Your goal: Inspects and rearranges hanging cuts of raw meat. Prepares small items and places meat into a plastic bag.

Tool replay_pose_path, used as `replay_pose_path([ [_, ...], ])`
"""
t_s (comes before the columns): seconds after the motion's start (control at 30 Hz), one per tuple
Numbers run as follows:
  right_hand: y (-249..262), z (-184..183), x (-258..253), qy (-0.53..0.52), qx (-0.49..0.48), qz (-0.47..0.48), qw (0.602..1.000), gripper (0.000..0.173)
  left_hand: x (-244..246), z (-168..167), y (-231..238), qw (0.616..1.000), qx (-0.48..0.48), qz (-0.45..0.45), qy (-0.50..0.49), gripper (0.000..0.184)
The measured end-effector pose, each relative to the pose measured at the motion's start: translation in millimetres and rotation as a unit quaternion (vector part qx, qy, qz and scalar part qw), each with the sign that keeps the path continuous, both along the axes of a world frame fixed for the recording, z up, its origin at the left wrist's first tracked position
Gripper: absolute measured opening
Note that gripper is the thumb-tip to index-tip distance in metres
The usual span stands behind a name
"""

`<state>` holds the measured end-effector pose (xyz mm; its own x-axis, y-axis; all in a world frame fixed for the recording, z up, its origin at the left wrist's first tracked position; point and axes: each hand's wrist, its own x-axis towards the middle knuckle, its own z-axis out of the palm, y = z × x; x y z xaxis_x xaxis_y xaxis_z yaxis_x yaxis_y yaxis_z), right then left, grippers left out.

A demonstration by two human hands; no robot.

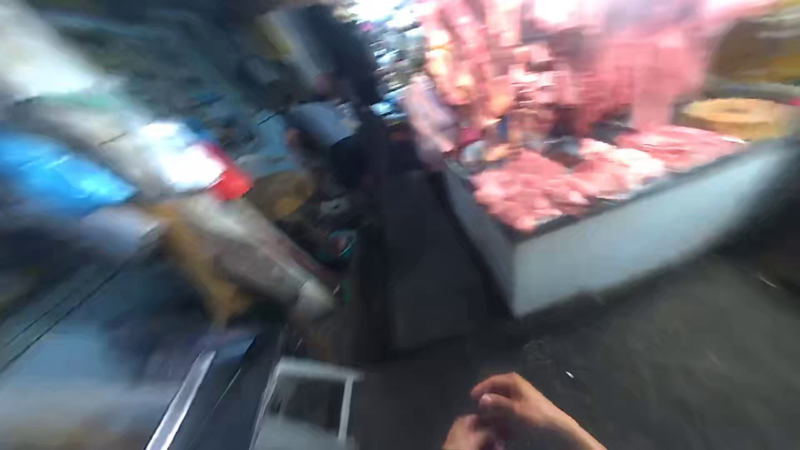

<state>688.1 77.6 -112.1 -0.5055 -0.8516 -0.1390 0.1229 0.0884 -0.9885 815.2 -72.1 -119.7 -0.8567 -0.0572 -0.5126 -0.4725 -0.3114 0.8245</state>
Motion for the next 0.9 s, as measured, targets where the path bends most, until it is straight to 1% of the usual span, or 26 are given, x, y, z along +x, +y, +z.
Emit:
replay_pose_path([
  [0.07, -32.8, -4.2, 27.0, 0.006, 0.006, -0.056, 0.998, 0.028, 22.6, -3.3, -14.0, 0.998, -0.013, 0.055, -0.001, 0.018],
  [0.1, -52.4, -7.1, 39.4, -0.012, 0.0, -0.091, 0.996, 0.028, 36.3, -5.3, -26.4, 0.996, -0.014, 0.092, 0.008, 0.019],
  [0.17, -94.4, -10.2, 60.8, -0.086, -0.006, -0.136, 0.987, 0.028, 75.0, -9.6, -60.0, 0.983, 0.004, 0.179, 0.036, 0.023],
  [0.2, -115.2, -11.9, 69.0, -0.123, -0.005, -0.14, 0.983, 0.028, 101.1, -9.0, -79.4, 0.973, 0.012, 0.226, 0.048, 0.024],
  [0.27, -157.7, -18.6, 79.8, -0.17, -0.008, -0.109, 0.979, 0.028, 165.6, 4.8, -122.5, 0.942, 0.001, 0.329, 0.06, 0.022],
  [0.33, -202.7, -18.2, 92.8, -0.205, -0.018, -0.065, 0.976, 0.026, 231.4, 26.4, -163.7, 0.904, -0.042, 0.42, 0.064, 0.022],
  [0.4, -251.0, -0.6, 124.5, -0.224, -0.026, -0.021, 0.974, 0.026, 280.6, 41.3, -197.4, 0.88, -0.103, 0.46, 0.067, 0.026],
  [0.43, -275.8, 13.5, 147.1, -0.222, -0.03, 0.005, 0.975, 0.026, 295.1, 46.3, -209.9, 0.876, -0.126, 0.46, 0.074, 0.031],
  [0.5, -325.6, 44.0, 198.7, -0.213, -0.046, 0.073, 0.973, 0.026, 305.1, 58.7, -228.4, 0.872, -0.169, 0.447, 0.107, 0.053],
  [0.53, -346.9, 57.1, 222.8, -0.204, -0.055, 0.103, 0.972, 0.026, 302.5, 64.8, -234.8, 0.862, -0.188, 0.454, 0.124, 0.062],
  [0.57, -366.0, 67.1, 242.7, -0.19, -0.065, 0.127, 0.971, 0.027, 297.9, 70.3, -240.1, 0.844, -0.209, 0.474, 0.136, 0.063],
  [0.6, -383.5, 74.5, 258.6, -0.172, -0.077, 0.142, 0.972, 0.027, 294.2, 73.0, -246.0, 0.815, -0.247, 0.505, 0.143, 0.055],
  [0.67, -413.5, 85.5, 280.0, -0.157, -0.1, 0.142, 0.972, 0.026, 293.7, 73.5, -264.7, 0.739, -0.319, 0.577, 0.139, 0.029],
  [0.7, -424.7, 89.1, 286.2, -0.161, -0.109, 0.139, 0.971, 0.025, 297.2, 73.7, -275.6, 0.717, -0.328, 0.601, 0.132, 0.019],
  [0.73, -433.2, 91.1, 290.8, -0.167, -0.116, 0.133, 0.97, 0.024, 302.6, 74.5, -285.0, 0.715, -0.319, 0.611, 0.118, 0.015],
  [0.77, -439.6, 92.0, 294.0, -0.173, -0.122, 0.124, 0.969, 0.024, 307.7, 74.7, -292.6, 0.726, -0.304, 0.608, 0.102, 0.014],
  [0.87, -453.7, 93.1, 299.4, -0.191, -0.121, 0.082, 0.971, 0.023, 314.5, 70.5, -305.4, 0.781, -0.301, 0.543, 0.069, 0.015],
  [0.9, -456.3, 91.6, 300.8, -0.202, -0.122, 0.073, 0.969, 0.023, 314.8, 69.0, -307.0, 0.79, -0.316, 0.521, 0.067, 0.015],
])
